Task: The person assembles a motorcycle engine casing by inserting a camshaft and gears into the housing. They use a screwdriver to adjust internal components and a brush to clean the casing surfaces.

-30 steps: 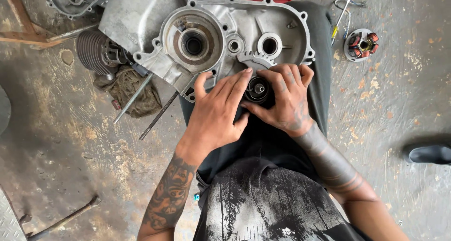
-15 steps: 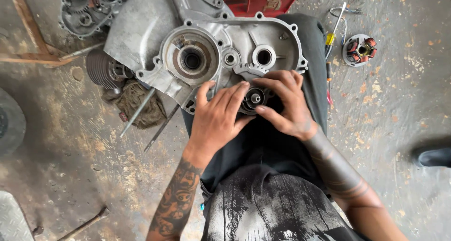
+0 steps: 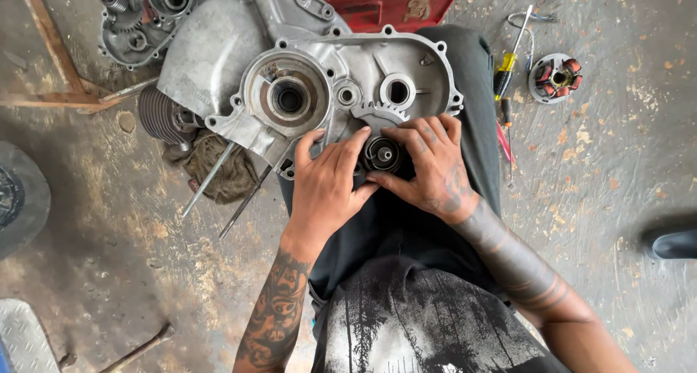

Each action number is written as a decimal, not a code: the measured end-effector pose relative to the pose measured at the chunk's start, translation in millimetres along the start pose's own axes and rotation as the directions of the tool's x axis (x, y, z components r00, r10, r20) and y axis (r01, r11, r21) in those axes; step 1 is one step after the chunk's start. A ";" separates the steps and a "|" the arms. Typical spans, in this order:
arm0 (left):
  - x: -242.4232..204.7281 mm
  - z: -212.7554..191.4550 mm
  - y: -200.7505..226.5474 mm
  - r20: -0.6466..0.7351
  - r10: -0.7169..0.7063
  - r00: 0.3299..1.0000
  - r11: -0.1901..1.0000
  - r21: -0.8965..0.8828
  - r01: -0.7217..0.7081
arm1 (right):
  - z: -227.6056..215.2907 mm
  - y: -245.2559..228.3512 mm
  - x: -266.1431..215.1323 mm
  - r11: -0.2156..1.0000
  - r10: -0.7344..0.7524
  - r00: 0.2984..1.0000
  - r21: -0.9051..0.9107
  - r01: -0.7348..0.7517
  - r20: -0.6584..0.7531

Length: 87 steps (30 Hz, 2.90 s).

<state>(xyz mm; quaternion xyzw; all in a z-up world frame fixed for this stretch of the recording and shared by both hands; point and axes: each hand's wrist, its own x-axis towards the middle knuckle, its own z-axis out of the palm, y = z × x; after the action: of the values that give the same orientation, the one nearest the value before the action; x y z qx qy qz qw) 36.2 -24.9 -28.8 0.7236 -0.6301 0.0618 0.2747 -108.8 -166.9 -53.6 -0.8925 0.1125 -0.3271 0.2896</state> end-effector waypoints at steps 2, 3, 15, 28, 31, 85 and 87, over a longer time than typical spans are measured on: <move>-2.7 0.9 -1.6 -0.001 0.001 1.000 1.000 0.003 -0.001 | 2.7 1.3 1.2 1.000 0.011 1.000 0.015 -0.011 0.005; -5.3 1.9 -1.7 0.003 -0.002 1.000 1.000 0.007 0.002 | 4.1 1.6 -0.1 0.999 0.025 1.000 0.035 -0.026 0.013; -4.2 -6.1 1.0 0.073 0.001 0.997 1.000 0.004 -0.001 | 12.9 6.5 -8.9 0.994 0.013 0.998 0.108 -0.006 -0.069; 5.4 -13.3 0.5 0.190 -0.036 0.981 0.999 0.012 0.034 | 20.8 10.0 -8.4 0.988 0.032 0.987 0.155 -0.008 -0.154; 3.2 -10.4 0.3 0.177 -0.038 0.983 0.999 0.030 0.033 | 21.4 10.8 -8.2 0.986 0.026 0.988 0.165 0.000 -0.154; 17.9 -51.1 2.2 0.113 -0.070 0.991 0.989 -0.123 0.084 | 15.4 8.6 -0.8 0.976 0.014 0.999 0.217 -0.005 -0.042; 22.7 -44.2 0.6 0.071 -0.041 0.997 0.994 -0.099 0.048 | 11.8 10.9 1.3 0.975 0.025 0.997 0.223 -0.008 -0.075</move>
<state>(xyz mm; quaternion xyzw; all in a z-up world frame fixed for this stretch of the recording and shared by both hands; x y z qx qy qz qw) 51.5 -23.8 18.5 0.7245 -0.6251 -0.0010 0.2904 -100.3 -171.0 -66.7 -0.8401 0.0936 -0.3695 0.3859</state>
